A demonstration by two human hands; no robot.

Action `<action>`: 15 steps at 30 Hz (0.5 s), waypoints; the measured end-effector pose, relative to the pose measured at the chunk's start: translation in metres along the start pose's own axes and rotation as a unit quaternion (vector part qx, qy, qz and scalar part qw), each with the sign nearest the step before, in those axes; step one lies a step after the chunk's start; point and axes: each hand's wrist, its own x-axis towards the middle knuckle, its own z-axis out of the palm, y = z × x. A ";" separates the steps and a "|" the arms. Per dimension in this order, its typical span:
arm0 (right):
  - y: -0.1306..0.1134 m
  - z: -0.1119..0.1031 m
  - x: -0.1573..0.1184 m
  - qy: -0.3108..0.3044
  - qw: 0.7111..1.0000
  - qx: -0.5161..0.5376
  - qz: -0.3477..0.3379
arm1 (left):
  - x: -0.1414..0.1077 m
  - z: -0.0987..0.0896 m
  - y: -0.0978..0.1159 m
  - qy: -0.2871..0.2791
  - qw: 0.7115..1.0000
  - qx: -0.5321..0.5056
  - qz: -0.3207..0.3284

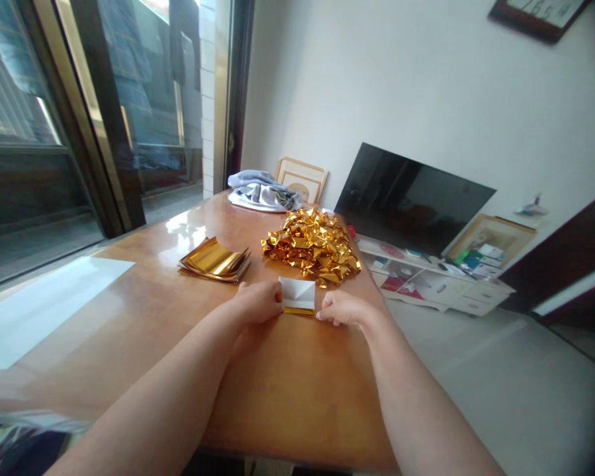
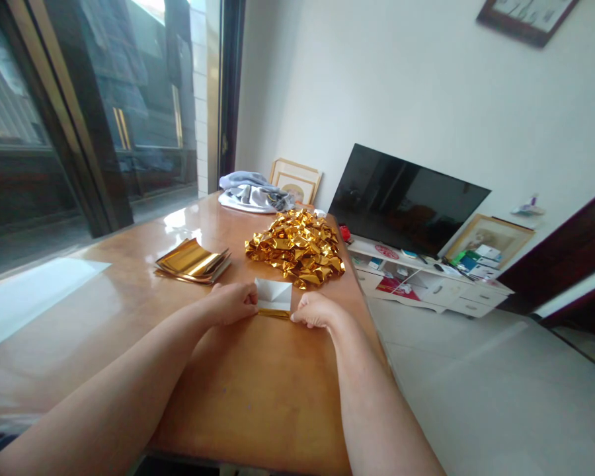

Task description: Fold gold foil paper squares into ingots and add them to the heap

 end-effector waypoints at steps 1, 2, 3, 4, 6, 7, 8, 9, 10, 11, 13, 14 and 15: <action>0.002 0.002 0.000 0.008 1.000 0.015 -0.009 | 0.000 0.000 0.000 0.003 1.000 0.002 0.001; 0.003 0.005 0.001 0.019 0.999 0.032 -0.022 | 0.000 0.000 0.000 0.006 1.000 0.003 0.001; 0.004 0.007 0.001 0.041 0.997 0.055 -0.038 | -0.001 -0.001 0.000 0.006 1.000 0.004 0.001; 0.005 0.010 0.002 0.092 0.987 0.117 -0.067 | -0.001 -0.001 0.000 0.005 1.000 0.004 0.001; 0.004 0.014 0.005 0.157 0.962 0.190 -0.119 | -0.001 -0.002 0.000 0.002 1.000 0.002 0.001; 0.003 0.016 0.008 0.180 0.951 0.214 -0.134 | -0.002 -0.002 0.001 0.001 1.000 0.002 -0.001; 0.003 0.016 0.011 0.200 0.942 0.231 -0.141 | -0.002 -0.002 0.001 0.001 1.000 0.002 -0.002; 0.003 0.017 0.015 0.216 0.934 0.245 -0.144 | -0.002 -0.002 0.001 0.000 1.000 0.003 -0.004; 0.003 0.019 0.019 0.229 0.928 0.257 -0.144 | -0.002 -0.003 0.001 -0.001 1.000 0.004 -0.005; 0.004 0.021 0.024 0.235 0.923 0.266 -0.146 | -0.002 -0.003 0.002 -0.001 1.000 0.007 -0.004; 0.007 0.027 0.033 0.232 0.924 0.265 -0.152 | -0.003 -0.004 0.002 0.001 1.000 0.014 0.003; 0.008 0.032 0.038 0.229 0.927 0.253 -0.154 | -0.003 -0.004 0.002 0.003 1.000 0.017 0.007; 0.010 0.036 0.041 0.230 0.931 0.235 -0.157 | -0.003 -0.004 0.003 0.007 1.000 0.020 0.011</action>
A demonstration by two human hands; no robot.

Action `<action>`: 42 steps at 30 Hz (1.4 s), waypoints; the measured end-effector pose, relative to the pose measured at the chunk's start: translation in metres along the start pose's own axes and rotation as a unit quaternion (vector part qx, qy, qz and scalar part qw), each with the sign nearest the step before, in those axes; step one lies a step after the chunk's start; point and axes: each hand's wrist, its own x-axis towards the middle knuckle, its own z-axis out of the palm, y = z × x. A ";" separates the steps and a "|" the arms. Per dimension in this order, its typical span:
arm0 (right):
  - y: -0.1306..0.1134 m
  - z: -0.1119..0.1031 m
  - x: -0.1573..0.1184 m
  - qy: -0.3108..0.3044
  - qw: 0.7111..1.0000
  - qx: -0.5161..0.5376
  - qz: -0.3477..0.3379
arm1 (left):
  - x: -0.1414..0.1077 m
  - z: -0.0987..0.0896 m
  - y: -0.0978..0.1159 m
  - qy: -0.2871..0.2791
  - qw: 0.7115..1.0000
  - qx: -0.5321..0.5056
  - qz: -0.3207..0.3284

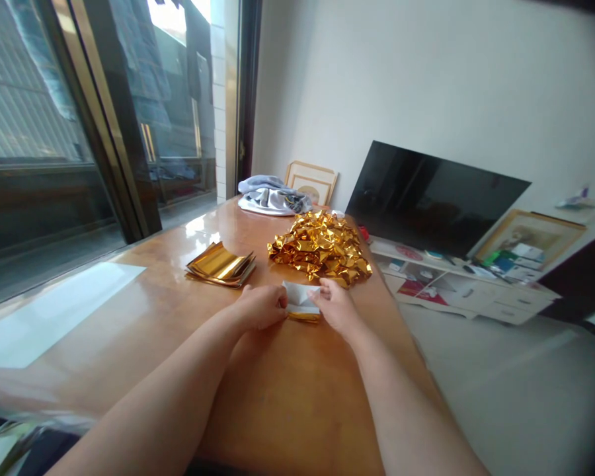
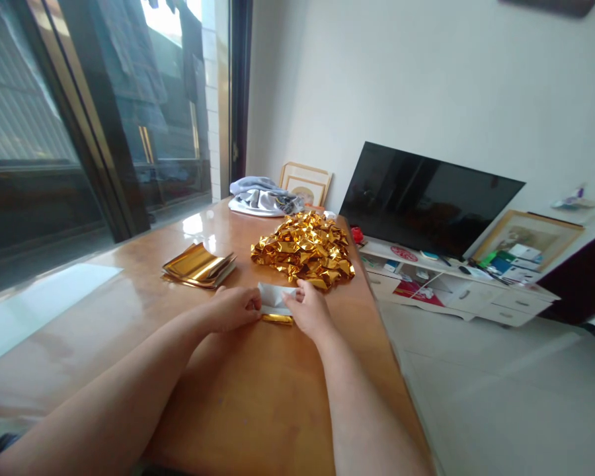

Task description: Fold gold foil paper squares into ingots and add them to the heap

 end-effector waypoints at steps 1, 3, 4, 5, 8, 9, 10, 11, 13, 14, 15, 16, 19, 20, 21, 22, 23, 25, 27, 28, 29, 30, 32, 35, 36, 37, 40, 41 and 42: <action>0.003 0.003 0.000 -0.003 1.000 -0.021 -0.010 | 0.000 0.000 0.000 0.006 1.000 0.001 0.001; 0.005 0.006 -0.001 -0.008 0.998 -0.061 -0.022 | -0.001 0.000 0.001 0.017 1.000 -0.004 -0.001; 0.004 0.007 -0.003 -0.009 0.997 -0.078 -0.022 | -0.001 0.000 0.001 0.024 1.000 -0.008 -0.004; 0.002 0.006 -0.005 -0.009 0.996 -0.088 -0.019 | -0.001 0.000 0.002 0.032 0.999 -0.013 -0.009; -0.009 0.002 -0.012 -0.007 0.998 -0.060 0.031 | 0.001 0.003 0.001 0.063 0.997 -0.028 -0.033; -0.013 0.001 -0.014 -0.007 0.998 -0.026 0.063 | 0.002 0.004 0.001 0.076 0.996 -0.032 -0.043; -0.016 0.001 -0.016 -0.009 0.995 0.015 0.100 | 0.003 0.005 0.001 0.088 0.994 -0.036 -0.050; -0.019 0.001 -0.018 -0.014 0.989 0.056 0.136 | 0.004 0.007 0.000 0.100 0.993 -0.039 -0.054; -0.022 0.002 -0.021 -0.029 0.974 0.120 0.188 | 0.006 0.010 0.000 0.117 0.991 -0.042 -0.049; -0.023 0.004 -0.022 -0.036 0.969 0.139 0.200 | 0.006 0.011 0.001 0.121 0.991 -0.042 -0.039; -0.024 0.005 -0.023 -0.042 0.966 0.150 0.205 | 0.006 0.013 0.002 0.123 0.991 -0.041 -0.027; -0.025 0.006 -0.024 -0.048 0.964 0.158 0.207 | 0.006 0.014 0.003 0.122 0.992 -0.039 -0.016; -0.028 0.008 -0.026 -0.077 0.952 0.189 0.227 | 0.005 0.017 0.008 0.112 0.993 -0.025 0.009; -0.029 0.007 -0.027 -0.096 0.947 0.195 0.235 | 0.004 0.017 0.010 0.107 0.994 -0.017 0.014; -0.031 0.005 -0.029 -0.120 0.943 0.195 0.243 | 0.003 0.016 0.011 0.103 0.994 -0.008 0.015; -0.033 0.002 -0.030 -0.145 0.939 0.189 0.249 | 0.002 0.016 0.013 0.099 0.995 0.000 0.015; -0.034 0.000 -0.031 -0.166 0.937 0.177 0.250 | 0.001 0.015 0.014 0.096 0.995 0.006 0.013; -0.037 -0.006 -0.032 -0.181 0.942 0.146 0.241 | 0.000 0.013 0.015 0.089 0.996 0.013 0.011; -0.037 -0.011 -0.032 -0.154 0.956 0.116 0.221 | 0.000 0.012 0.017 0.085 0.996 0.011 0.020; -0.037 -0.013 -0.030 -0.128 0.965 0.103 0.205 | 0.000 0.012 0.017 0.085 0.996 0.008 0.027; -0.035 -0.014 -0.029 -0.099 0.973 0.092 0.190 | 0.000 0.011 0.017 0.086 0.996 0.003 0.034; -0.034 -0.016 -0.027 -0.074 0.978 0.082 0.175 | 0.000 0.011 0.017 0.086 0.996 -0.002 0.040; -0.031 -0.018 -0.024 -0.038 0.985 0.056 0.156 | 0.001 0.011 0.016 0.084 0.995 -0.010 0.052; -0.028 -0.023 -0.022 -0.044 0.987 0.011 0.152 | 0.004 0.010 0.012 0.080 0.993 -0.021 0.083; -0.028 -0.025 -0.023 -0.058 0.987 -0.001 0.149 | 0.005 0.010 0.011 0.079 0.992 -0.022 0.097; -0.028 -0.027 -0.025 -0.075 0.987 -0.011 0.143 | 0.005 0.010 0.009 0.078 0.990 -0.021 0.112; -0.032 -0.034 -0.031 -0.137 0.982 -0.040 0.121 | 0.005 0.007 0.005 0.075 0.986 -0.002 0.151; -0.033 -0.036 -0.033 -0.158 0.979 -0.049 0.116 | 0.004 0.006 0.004 0.077 0.984 0.007 0.158; -0.035 -0.039 -0.035 -0.176 0.976 -0.056 0.113 | 0.003 0.004 0.004 0.079 0.984 0.017 0.161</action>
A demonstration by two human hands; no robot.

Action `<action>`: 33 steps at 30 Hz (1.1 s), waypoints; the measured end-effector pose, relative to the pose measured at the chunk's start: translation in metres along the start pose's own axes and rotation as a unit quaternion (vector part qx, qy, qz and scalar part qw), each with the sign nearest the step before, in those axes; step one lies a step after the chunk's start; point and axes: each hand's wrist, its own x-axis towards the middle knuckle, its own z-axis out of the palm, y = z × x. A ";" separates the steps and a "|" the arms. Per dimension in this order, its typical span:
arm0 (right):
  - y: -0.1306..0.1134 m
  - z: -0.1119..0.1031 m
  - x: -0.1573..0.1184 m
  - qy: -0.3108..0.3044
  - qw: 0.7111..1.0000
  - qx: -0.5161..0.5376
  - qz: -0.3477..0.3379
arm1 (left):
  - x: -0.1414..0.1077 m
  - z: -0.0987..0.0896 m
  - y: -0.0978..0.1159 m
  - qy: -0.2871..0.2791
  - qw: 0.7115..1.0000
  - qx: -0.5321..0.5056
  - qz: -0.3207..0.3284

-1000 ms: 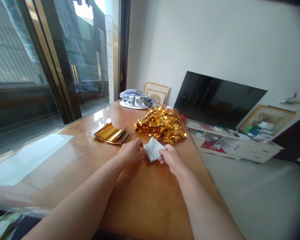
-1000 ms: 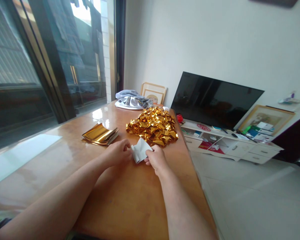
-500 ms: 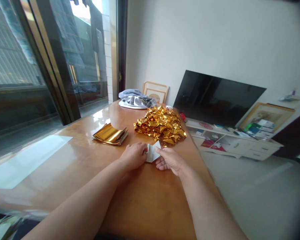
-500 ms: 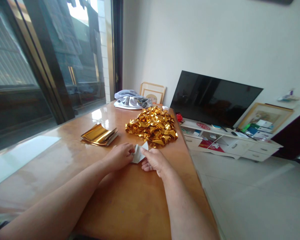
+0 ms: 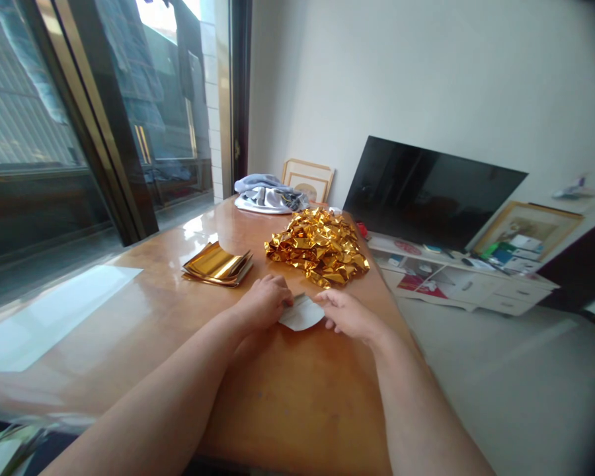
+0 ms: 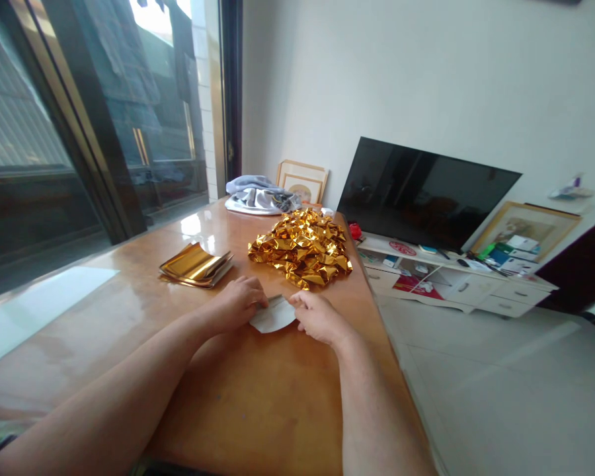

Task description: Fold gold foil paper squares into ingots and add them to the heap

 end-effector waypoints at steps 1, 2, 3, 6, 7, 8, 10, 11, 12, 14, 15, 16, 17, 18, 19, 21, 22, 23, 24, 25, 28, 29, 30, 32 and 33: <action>-0.001 -0.002 -0.003 -0.015 1.000 -0.008 0.001 | -0.001 -0.002 0.001 0.000 1.000 0.010 0.001; -0.001 -0.004 -0.005 -0.026 1.000 -0.014 0.002 | -0.001 -0.004 0.002 -0.001 1.000 0.019 -0.001; -0.002 -0.007 -0.006 -0.035 0.999 -0.019 0.003 | -0.002 -0.006 0.004 -0.006 1.000 0.025 -0.006; -0.003 -0.012 -0.008 -0.070 0.997 -0.028 -0.021 | -0.004 -0.011 0.012 -0.042 0.998 0.030 -0.023; -0.003 -0.012 -0.008 -0.084 0.995 -0.026 -0.040 | -0.004 -0.012 0.014 -0.054 0.998 0.030 -0.027; -0.003 -0.012 -0.007 -0.095 0.993 -0.021 -0.061 | -0.005 -0.013 0.016 -0.064 0.997 0.031 -0.030; -0.002 -0.010 -0.005 -0.101 0.990 -0.014 -0.099 | -0.006 -0.014 0.019 -0.072 0.996 0.038 -0.030; 0.000 -0.009 -0.004 -0.096 0.989 -0.017 -0.111 | -0.007 -0.014 0.020 -0.071 0.996 0.043 -0.030; 0.001 -0.008 -0.003 -0.088 0.989 -0.026 -0.118 | -0.007 -0.014 0.021 -0.068 0.996 0.048 -0.031; 0.003 -0.007 -0.001 -0.071 0.988 -0.056 -0.123 | -0.009 -0.015 0.022 -0.059 0.996 0.057 -0.032; 0.004 -0.008 0.000 -0.066 0.987 -0.074 -0.127 | -0.010 -0.015 0.022 -0.055 0.996 0.061 -0.030; 0.004 -0.008 0.000 -0.065 0.985 -0.091 -0.132 | -0.010 -0.015 0.022 -0.053 0.996 0.064 -0.025; 0.004 -0.009 0.000 -0.070 0.982 -0.108 -0.139 | -0.011 -0.015 0.022 -0.051 0.996 0.065 -0.020; 0.003 -0.009 0.000 -0.079 0.978 -0.123 -0.146 | -0.011 -0.016 0.022 -0.051 0.997 0.063 -0.015; 0.002 -0.009 -0.001 -0.090 0.975 -0.136 -0.154 | -0.011 -0.016 0.022 -0.049 0.997 0.061 -0.013; 0.000 -0.008 -0.002 -0.105 0.968 -0.156 -0.169 | -0.011 -0.016 0.020 -0.040 0.998 0.052 -0.016; -0.001 -0.008 -0.003 -0.106 0.965 -0.163 -0.175 | -0.010 -0.016 0.019 -0.029 0.998 0.046 -0.019; -0.001 -0.006 -0.003 -0.099 0.964 -0.170 -0.180 | -0.009 -0.017 0.018 -0.015 0.999 0.039 -0.022; -0.002 -0.005 -0.003 -0.087 0.963 -0.177 -0.184 | -0.008 -0.017 0.017 -0.001 0.999 0.030 -0.024; -0.002 -0.004 -0.004 -0.077 0.963 -0.183 -0.185 | -0.007 -0.018 0.015 0.013 0.999 0.018 -0.023; -0.003 -0.003 -0.004 -0.076 0.962 -0.194 -0.177 | -0.006 -0.020 0.012 0.028 0.999 -0.042 -0.012; -0.003 -0.003 -0.004 -0.085 0.961 -0.195 -0.177 | -0.006 -0.020 0.012 0.024 0.998 -0.063 -0.009; -0.003 -0.003 -0.003 -0.094 0.959 -0.195 -0.181 | -0.007 -0.020 0.011 0.019 0.997 -0.080 -0.007; -0.001 -0.003 -0.002 -0.093 0.957 -0.195 -0.193 | -0.009 -0.019 0.010 0.013 0.996 -0.092 -0.005; 0.000 -0.003 -0.002 -0.084 0.957 -0.195 -0.198 | -0.009 -0.018 0.010 0.013 0.996 -0.088 -0.004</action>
